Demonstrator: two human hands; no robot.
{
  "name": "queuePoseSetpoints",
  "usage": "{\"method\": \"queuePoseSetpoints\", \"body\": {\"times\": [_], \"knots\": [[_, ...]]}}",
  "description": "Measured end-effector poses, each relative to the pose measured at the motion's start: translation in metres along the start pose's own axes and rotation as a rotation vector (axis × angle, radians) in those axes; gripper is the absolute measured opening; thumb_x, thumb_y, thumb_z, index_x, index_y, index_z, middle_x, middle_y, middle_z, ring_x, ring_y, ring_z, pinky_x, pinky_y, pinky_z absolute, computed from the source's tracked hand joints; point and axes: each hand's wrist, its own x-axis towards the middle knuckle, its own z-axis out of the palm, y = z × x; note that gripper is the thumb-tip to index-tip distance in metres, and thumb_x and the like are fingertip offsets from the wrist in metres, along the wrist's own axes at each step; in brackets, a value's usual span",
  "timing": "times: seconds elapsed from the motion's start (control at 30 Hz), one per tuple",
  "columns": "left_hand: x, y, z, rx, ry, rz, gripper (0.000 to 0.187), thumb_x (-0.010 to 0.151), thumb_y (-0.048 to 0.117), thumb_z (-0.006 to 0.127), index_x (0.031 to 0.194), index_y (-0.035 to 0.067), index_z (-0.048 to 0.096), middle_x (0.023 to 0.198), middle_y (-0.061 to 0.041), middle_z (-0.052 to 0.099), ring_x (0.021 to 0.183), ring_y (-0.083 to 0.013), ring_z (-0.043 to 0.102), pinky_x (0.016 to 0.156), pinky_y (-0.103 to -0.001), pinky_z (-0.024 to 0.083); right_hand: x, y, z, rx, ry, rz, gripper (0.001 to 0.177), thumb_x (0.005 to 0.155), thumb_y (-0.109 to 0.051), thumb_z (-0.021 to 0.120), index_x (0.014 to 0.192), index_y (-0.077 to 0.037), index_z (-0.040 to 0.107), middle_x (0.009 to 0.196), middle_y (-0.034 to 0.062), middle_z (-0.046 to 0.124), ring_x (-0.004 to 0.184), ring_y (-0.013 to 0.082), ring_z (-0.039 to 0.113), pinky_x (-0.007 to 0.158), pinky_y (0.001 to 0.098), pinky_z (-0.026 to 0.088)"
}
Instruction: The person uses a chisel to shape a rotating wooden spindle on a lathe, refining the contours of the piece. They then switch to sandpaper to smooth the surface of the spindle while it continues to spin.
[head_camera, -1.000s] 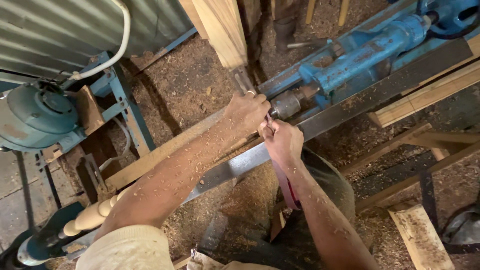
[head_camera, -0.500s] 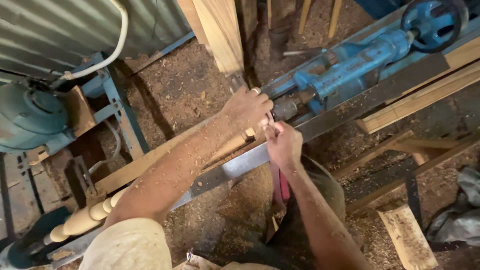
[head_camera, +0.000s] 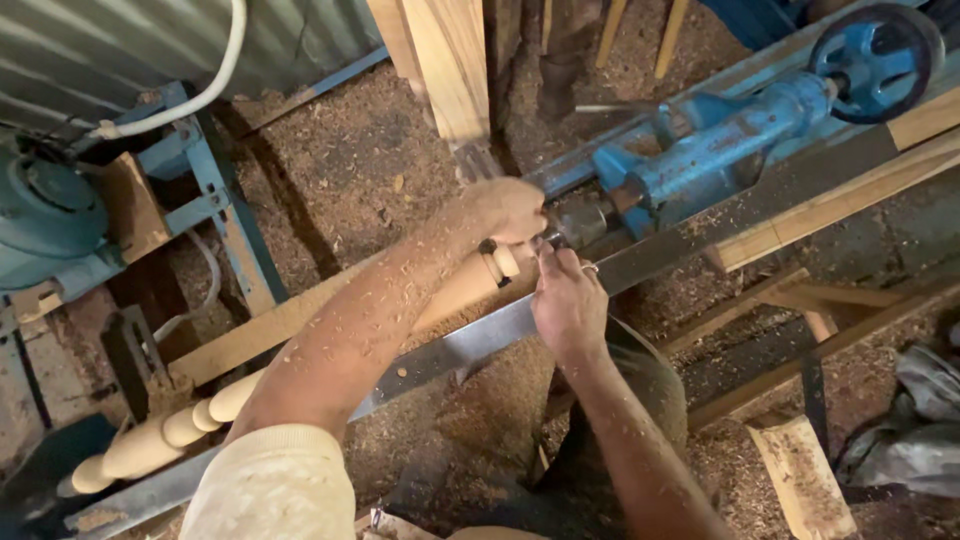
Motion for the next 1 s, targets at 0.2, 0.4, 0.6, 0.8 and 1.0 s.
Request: {"method": "queuePoseSetpoints", "body": {"times": [0.2, 0.4, 0.6, 0.8, 1.0], "knots": [[0.013, -0.020, 0.042, -0.200, 0.085, 0.044, 0.039, 0.093, 0.037, 0.052, 0.110, 0.010, 0.074, 0.116, -0.017, 0.072, 0.110, -0.0387, 0.067, 0.094, -0.049, 0.053, -0.007, -0.005, 0.016, -0.112, 0.050, -0.068, 0.056, 0.076, -0.007, 0.067, 0.132, -0.003, 0.061, 0.102, 0.0119, 0.062, 0.090, 0.0374, 0.065, 0.077, 0.0456, 0.055], [-0.002, -0.021, 0.042, -0.274, 0.108, -0.037, 0.039, 0.092, 0.039, 0.053, 0.117, 0.014, 0.070, 0.117, -0.015, 0.070, 0.112, -0.0381, 0.065, 0.093, -0.050, 0.051, -0.008, -0.008, 0.012, -0.117, 0.072, -0.081, 0.058, 0.076, -0.006, 0.067, 0.133, -0.002, 0.060, 0.102, 0.0121, 0.062, 0.090, 0.0370, 0.065, 0.078, 0.0454, 0.055], [0.003, -0.020, 0.035, -0.276, 0.129, 0.011, 0.039, 0.094, 0.036, 0.052, 0.117, 0.012, 0.071, 0.114, -0.015, 0.073, 0.109, -0.0347, 0.068, 0.094, -0.047, 0.054, 0.004, 0.007, -0.002, 0.126, -0.020, -0.035, 0.043, 0.087, -0.003, 0.063, 0.129, -0.013, 0.068, 0.099, 0.0094, 0.066, 0.087, 0.0343, 0.066, 0.077, 0.0452, 0.055], [-0.015, -0.026, 0.011, -0.483, 0.220, -0.025, 0.036, 0.094, 0.036, 0.054, 0.113, 0.014, 0.075, 0.111, -0.008, 0.078, 0.104, -0.0261, 0.072, 0.093, -0.043, 0.054, 0.022, 0.044, -0.035, 0.527, -0.295, 0.476, 0.027, 0.096, -0.017, 0.065, 0.121, -0.010, 0.071, 0.086, 0.0064, 0.072, 0.069, 0.0160, 0.068, 0.058, 0.0334, 0.057], [-0.015, -0.024, 0.016, -0.437, -0.128, -0.093, 0.040, 0.086, 0.045, 0.074, 0.109, 0.014, 0.078, 0.097, -0.006, 0.078, 0.090, -0.0203, 0.069, 0.082, -0.041, 0.054, -0.004, 0.069, -0.065, 0.685, -0.163, 0.493, 0.023, 0.095, -0.017, 0.066, 0.112, -0.004, 0.075, 0.076, 0.0069, 0.071, 0.066, 0.0101, 0.062, 0.058, 0.0278, 0.051]]}}
